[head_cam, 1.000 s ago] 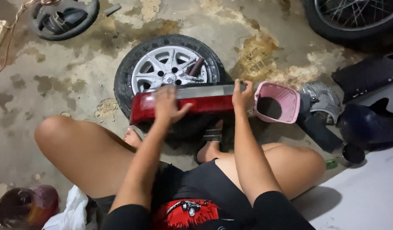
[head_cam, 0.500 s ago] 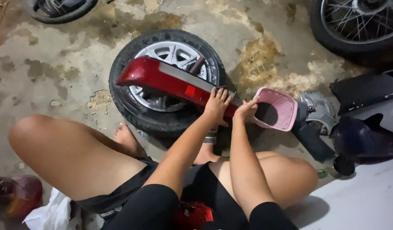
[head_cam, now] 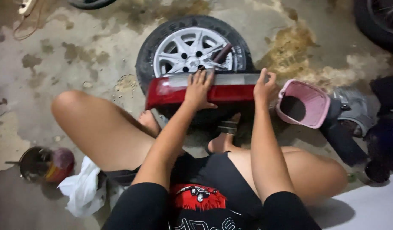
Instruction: The person sands the surface of a car taillight assembly by hand to prepare it for polishing or repair.
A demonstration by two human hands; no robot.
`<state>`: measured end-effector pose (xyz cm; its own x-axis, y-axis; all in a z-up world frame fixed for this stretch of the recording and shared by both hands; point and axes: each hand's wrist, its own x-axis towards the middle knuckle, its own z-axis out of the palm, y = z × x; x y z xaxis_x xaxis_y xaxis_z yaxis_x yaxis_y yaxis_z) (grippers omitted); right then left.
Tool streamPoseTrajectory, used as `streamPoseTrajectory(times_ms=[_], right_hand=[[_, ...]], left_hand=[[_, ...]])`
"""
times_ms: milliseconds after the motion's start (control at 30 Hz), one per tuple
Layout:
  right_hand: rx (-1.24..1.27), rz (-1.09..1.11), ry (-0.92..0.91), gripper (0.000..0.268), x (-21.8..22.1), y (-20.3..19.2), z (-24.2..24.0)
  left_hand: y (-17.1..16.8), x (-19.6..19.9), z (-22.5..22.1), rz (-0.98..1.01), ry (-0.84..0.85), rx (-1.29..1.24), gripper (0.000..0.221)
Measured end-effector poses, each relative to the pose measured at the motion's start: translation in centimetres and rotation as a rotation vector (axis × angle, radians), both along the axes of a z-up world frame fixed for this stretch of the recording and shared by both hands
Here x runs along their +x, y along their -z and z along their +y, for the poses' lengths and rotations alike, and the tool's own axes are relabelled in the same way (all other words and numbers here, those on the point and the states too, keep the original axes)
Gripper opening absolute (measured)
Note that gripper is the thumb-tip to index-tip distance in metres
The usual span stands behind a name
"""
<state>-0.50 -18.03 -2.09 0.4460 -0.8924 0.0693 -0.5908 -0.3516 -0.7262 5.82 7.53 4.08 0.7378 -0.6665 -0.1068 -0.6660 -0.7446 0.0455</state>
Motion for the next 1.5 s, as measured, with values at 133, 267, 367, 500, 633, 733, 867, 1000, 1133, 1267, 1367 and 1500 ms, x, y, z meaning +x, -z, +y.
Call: streamPoseTrajectory(times_ms=[133, 267, 367, 500, 633, 733, 867, 1000, 1133, 1267, 1367, 1500], right_hand=[[-0.027, 0.037, -0.022, 0.055, -0.1, -0.3, 0.4], [-0.046, 0.088, -0.046, 0.052, 0.4, 0.8, -0.4], [-0.147, 0.030, -0.113, 0.050, 0.0, -1.6, 1.4], [-0.374, -0.126, -0.341, 0.047, 0.3, -4.9, 4.5], [-0.343, -0.128, -0.375, 0.030, 1.9, 1.1, 3.8], [-0.310, -0.126, -0.350, 0.027, 2.5, 1.2, 3.5], [-0.305, -0.107, -0.336, 0.022, 1.6, 1.4, 4.1], [-0.382, -0.138, -0.292, 0.016, 2.2, 2.3, 2.9], [-0.421, -0.157, -0.300, 0.012, 3.3, 2.5, 2.1], [-0.524, -0.125, -0.272, 0.008, 2.7, 2.3, 3.0], [-0.540, -0.121, -0.237, 0.010, 3.3, 1.8, 3.2], [-0.510, -0.044, -0.128, 0.013, 4.4, 1.7, 4.0]], left_hand=[[-0.7, 0.7, 5.7, 0.073, -0.061, -0.118, 0.140], [1.0, 0.4, 9.3, 0.035, -0.195, -0.216, 0.134], [0.2, -0.7, 11.8, 0.050, -0.351, -0.307, 0.121], [2.5, -0.9, 13.2, 0.082, -0.596, -0.439, 0.110], [1.6, -4.3, 11.3, 0.016, -0.639, -0.389, 0.119], [0.6, -5.8, 7.8, -0.071, -0.325, -0.383, 0.122], [2.6, -6.3, 2.6, 0.008, -0.116, -0.268, 0.126], [5.3, -4.4, 1.6, -0.069, 0.037, -0.170, 0.119], [6.4, -3.1, 7.0, -0.171, 0.041, -0.190, 0.113], [7.7, -3.0, 12.4, -0.136, -0.259, -0.341, 0.110], [5.8, -2.1, 14.3, -0.015, -0.552, -0.521, 0.108], [9.8, 2.6, 17.2, 0.284, -0.902, -0.646, 0.106]])
